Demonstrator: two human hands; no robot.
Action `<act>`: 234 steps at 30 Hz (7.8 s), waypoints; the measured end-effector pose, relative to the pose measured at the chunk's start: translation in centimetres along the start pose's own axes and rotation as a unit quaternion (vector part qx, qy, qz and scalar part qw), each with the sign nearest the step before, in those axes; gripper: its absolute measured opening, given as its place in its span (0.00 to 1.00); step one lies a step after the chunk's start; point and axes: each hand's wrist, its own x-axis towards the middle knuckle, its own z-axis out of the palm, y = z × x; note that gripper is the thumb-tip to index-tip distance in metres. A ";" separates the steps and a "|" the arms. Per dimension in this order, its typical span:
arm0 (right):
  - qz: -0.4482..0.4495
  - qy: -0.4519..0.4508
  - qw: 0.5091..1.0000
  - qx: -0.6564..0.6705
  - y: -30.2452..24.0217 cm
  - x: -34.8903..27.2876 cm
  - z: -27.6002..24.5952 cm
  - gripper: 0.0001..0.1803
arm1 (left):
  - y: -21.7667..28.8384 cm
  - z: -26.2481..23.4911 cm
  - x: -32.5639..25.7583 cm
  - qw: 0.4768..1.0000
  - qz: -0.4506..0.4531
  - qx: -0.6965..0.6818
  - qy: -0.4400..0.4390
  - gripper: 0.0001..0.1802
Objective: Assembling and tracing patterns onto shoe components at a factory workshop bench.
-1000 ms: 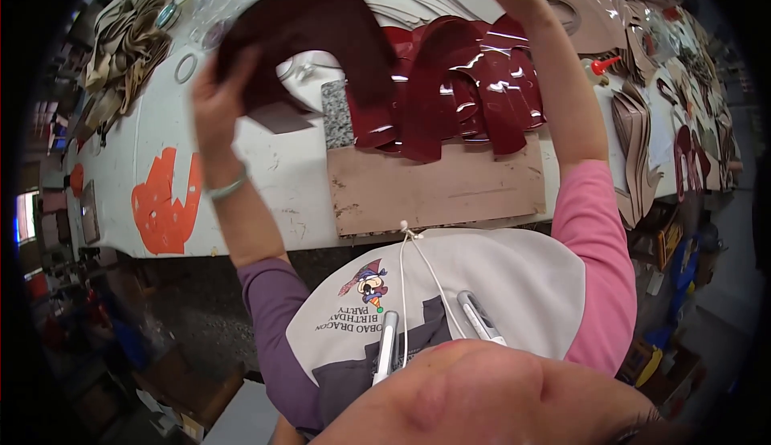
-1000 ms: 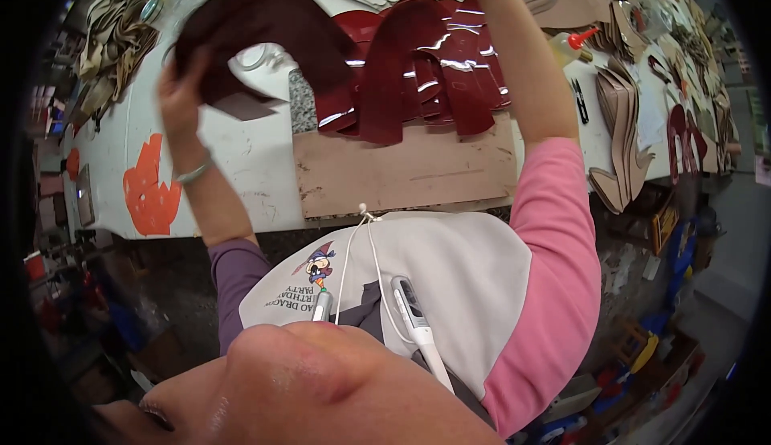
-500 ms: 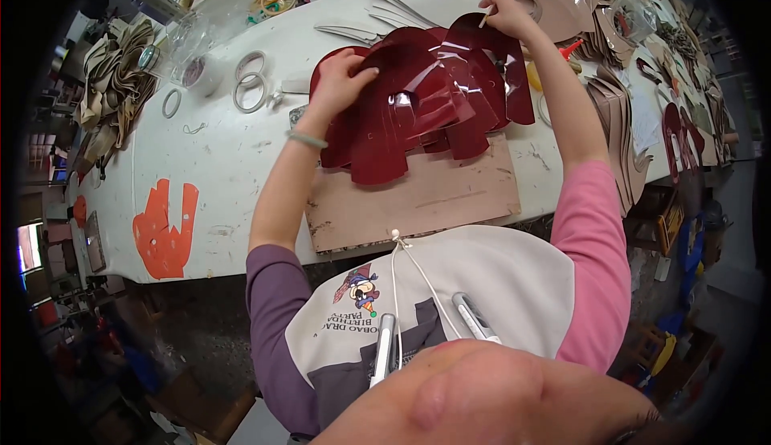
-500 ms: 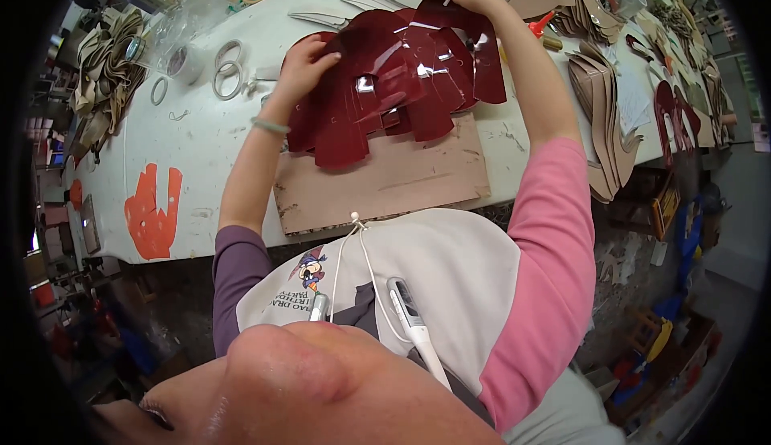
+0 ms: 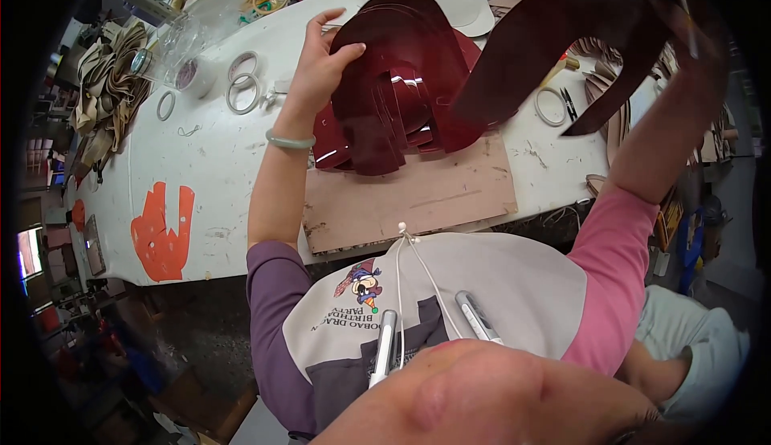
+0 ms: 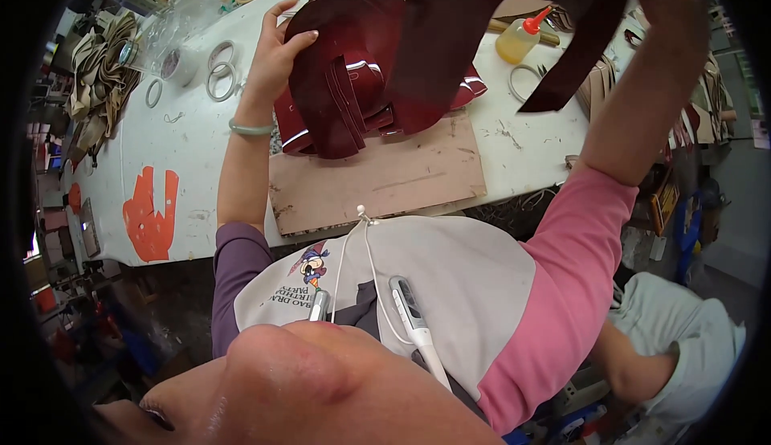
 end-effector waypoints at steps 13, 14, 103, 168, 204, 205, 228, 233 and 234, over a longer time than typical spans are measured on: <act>0.288 -0.088 0.947 -0.112 16.2 -6.3 17.2 0.22 | -2.0 0.0 -1.3 0.986 -0.165 0.033 -0.005 0.23; 0.310 -0.065 0.934 -0.166 17.3 -7.5 16.8 0.22 | -1.9 0.3 -1.4 0.983 -0.169 0.078 0.004 0.24; 0.400 0.006 0.892 0.209 18.5 -10.3 19.0 0.11 | -2.4 -6.9 -3.0 0.995 -0.079 0.001 -0.066 0.21; 0.118 -0.186 0.967 -0.129 18.3 -15.8 26.6 0.14 | 17.2 -20.7 -24.6 0.687 0.277 0.397 0.542 0.14; 0.216 -0.304 0.776 -0.509 28.8 -4.4 24.7 0.59 | 10.8 -15.5 -23.6 0.710 0.217 0.397 0.539 0.20; 0.193 -0.320 0.763 -0.526 28.8 -4.5 25.0 0.63 | 10.6 -15.3 -24.0 0.767 0.183 0.251 0.562 0.20; 0.437 -0.266 0.758 -0.404 29.2 -2.9 27.6 0.71 | 2.6 -3.2 -12.0 0.771 0.475 0.421 0.058 0.14; 0.428 -0.247 0.772 -0.400 29.7 -2.5 27.4 0.72 | -4.6 0.4 -17.6 0.788 0.327 0.510 -0.113 0.14; 0.432 -0.247 0.770 -0.400 29.8 -2.6 27.3 0.72 | -6.0 0.3 -18.8 0.792 0.281 0.528 -0.124 0.17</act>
